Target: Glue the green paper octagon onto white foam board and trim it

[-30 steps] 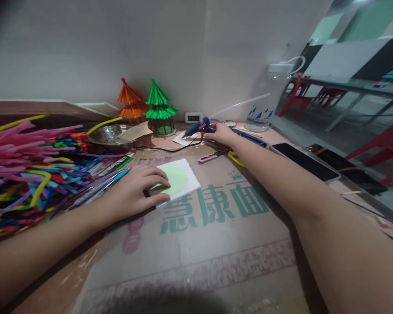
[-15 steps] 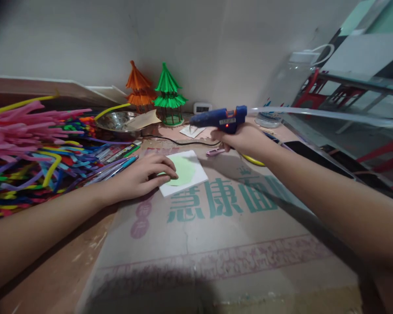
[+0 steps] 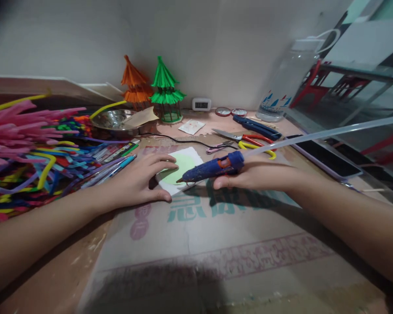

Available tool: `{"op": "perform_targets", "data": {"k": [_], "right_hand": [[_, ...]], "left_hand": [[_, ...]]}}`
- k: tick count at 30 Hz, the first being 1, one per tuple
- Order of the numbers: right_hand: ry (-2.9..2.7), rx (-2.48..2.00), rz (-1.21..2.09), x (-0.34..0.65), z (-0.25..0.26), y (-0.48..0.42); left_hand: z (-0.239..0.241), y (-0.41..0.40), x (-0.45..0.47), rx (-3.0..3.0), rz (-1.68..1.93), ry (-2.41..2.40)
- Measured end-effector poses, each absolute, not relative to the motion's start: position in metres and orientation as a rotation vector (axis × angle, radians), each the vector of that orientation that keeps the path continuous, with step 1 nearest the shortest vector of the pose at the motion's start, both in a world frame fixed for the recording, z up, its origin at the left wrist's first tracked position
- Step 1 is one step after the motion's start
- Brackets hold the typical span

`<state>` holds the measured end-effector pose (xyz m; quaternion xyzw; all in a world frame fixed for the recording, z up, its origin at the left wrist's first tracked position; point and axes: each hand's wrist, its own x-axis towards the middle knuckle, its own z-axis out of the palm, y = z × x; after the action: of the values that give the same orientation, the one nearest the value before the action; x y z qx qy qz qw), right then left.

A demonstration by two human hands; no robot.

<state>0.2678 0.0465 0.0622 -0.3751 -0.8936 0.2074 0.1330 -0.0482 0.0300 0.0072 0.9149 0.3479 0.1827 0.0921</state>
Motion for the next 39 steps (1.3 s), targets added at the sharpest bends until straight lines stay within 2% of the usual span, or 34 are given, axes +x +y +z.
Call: {"op": "perform_targets", "data": {"k": [3, 19, 24, 30, 39], "right_hand": [[-2.587, -1.071, 0.803, 0.265, 0.070, 0.043], [-2.563, -1.097, 0.893, 0.260, 0.057, 0.041], [-2.544, -1.100, 1.056, 0.256, 0.061, 0.036], [-2.583, -1.045, 0.859, 0.254, 0.060, 0.038], [-2.533, -1.159, 0.781, 0.254, 0.055, 0.035]], "left_hand": [[0.008, 0.024, -0.044, 2.749, 0.507, 1.082], [0.015, 0.010, -0.033, 2.760, 0.461, 1.243], [0.015, 0.010, -0.032, 2.781, 0.444, 1.260], [0.018, 0.008, -0.031, 2.795, 0.393, 1.306], [0.019, 0.008, -0.029, 2.802, 0.360, 1.323]]}}
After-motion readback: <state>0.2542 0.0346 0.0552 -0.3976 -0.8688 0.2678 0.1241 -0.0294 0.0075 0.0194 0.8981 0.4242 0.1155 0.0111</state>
